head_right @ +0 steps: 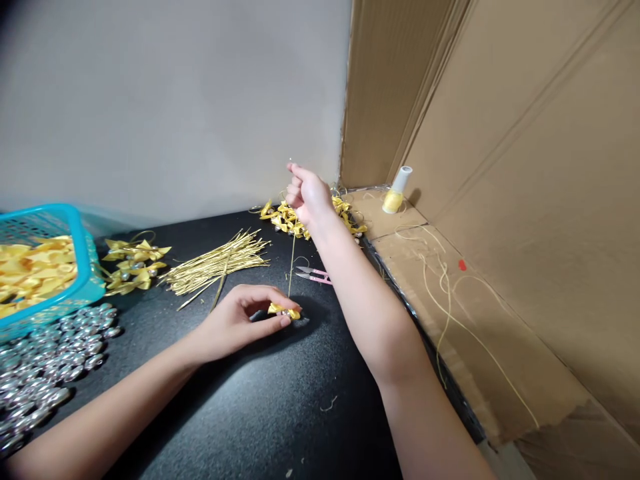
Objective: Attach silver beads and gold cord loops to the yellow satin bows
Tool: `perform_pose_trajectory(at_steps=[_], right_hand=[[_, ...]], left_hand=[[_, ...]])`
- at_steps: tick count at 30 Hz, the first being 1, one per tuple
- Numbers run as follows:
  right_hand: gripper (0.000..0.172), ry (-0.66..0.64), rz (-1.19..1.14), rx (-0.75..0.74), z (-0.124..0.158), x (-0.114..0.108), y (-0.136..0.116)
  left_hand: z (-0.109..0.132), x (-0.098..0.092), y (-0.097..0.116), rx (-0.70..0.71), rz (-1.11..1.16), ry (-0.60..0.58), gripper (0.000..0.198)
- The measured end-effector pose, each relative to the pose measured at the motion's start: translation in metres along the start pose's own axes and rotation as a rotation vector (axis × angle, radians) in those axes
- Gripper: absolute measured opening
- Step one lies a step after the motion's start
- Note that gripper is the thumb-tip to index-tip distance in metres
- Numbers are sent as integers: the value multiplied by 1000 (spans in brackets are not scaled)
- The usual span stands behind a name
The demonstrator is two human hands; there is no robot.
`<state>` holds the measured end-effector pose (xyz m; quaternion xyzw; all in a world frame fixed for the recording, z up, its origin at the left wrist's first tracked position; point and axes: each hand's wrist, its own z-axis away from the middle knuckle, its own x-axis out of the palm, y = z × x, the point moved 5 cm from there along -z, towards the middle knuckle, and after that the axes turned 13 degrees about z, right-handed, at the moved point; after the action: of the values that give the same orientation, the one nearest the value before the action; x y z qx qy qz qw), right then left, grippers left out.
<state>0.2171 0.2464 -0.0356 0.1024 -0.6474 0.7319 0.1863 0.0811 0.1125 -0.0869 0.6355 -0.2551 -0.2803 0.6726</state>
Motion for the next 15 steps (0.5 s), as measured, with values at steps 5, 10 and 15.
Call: perform_pose_trajectory(at_steps=[5, 10, 15], right_hand=[[26, -54, 39, 86, 7, 11, 12], [27, -95, 60, 62, 18, 17, 5], [16, -155, 134, -7, 35, 28, -4]], left_hand=[[3, 6, -5, -45, 52, -27, 22], [21, 2, -27, -149, 368, 121, 18], [47, -6, -31, -71, 531, 324, 33]])
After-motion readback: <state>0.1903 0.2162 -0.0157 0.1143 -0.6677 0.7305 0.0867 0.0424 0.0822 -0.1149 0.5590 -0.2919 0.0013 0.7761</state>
